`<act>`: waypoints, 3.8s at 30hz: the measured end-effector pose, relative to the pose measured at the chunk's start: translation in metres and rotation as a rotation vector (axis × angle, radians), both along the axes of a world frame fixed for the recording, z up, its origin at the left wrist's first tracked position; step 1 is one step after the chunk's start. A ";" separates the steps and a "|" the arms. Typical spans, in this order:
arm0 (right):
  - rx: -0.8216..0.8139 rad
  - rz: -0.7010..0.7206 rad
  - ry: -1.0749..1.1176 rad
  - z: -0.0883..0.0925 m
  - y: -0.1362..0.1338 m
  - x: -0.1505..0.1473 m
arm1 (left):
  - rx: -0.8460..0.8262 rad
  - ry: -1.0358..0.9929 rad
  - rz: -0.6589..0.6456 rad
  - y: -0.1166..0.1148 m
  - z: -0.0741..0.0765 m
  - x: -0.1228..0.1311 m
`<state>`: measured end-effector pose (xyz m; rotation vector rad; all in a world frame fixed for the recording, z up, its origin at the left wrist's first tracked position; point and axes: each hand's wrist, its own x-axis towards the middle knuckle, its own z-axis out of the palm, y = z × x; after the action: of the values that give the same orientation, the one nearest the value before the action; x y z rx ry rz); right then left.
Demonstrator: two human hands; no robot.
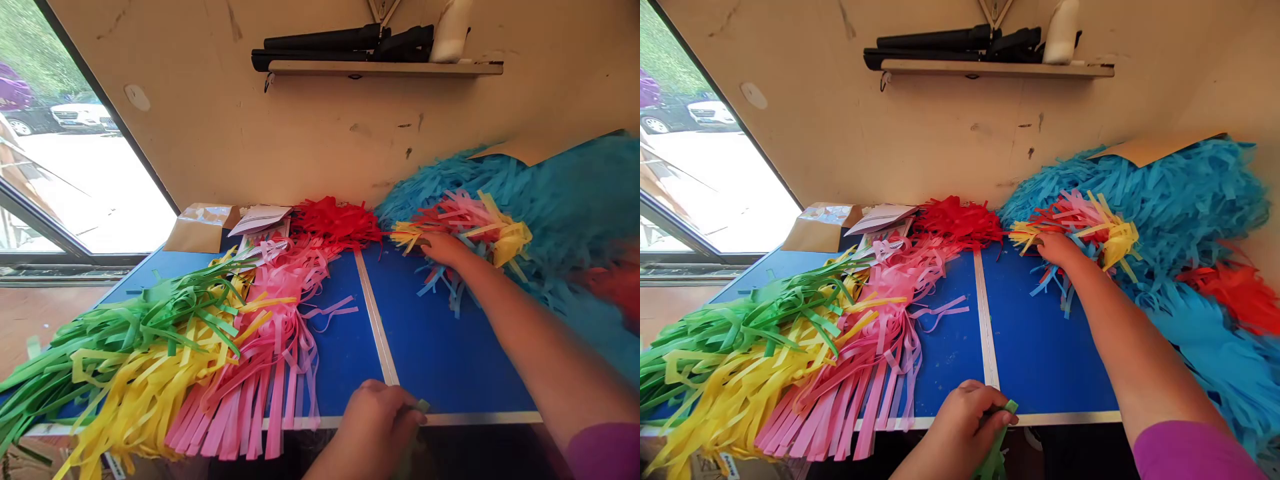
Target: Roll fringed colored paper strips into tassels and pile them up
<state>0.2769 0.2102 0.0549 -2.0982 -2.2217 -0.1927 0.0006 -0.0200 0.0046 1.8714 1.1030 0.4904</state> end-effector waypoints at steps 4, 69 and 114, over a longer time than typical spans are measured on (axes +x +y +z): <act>0.018 -0.050 -0.021 0.001 -0.002 -0.022 | 0.032 -0.016 -0.004 0.000 -0.001 0.001; 0.041 0.292 0.002 -0.062 -0.033 -0.081 | -0.047 -0.285 0.022 -0.003 -0.006 -0.006; 0.069 0.296 1.307 -0.070 -0.221 -0.129 | 0.024 -0.358 0.370 0.000 -0.012 0.008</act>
<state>0.1480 -0.0111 -0.0152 -1.1452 -1.5365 0.8403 0.0086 -0.0204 -0.0069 1.5205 1.1986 1.0103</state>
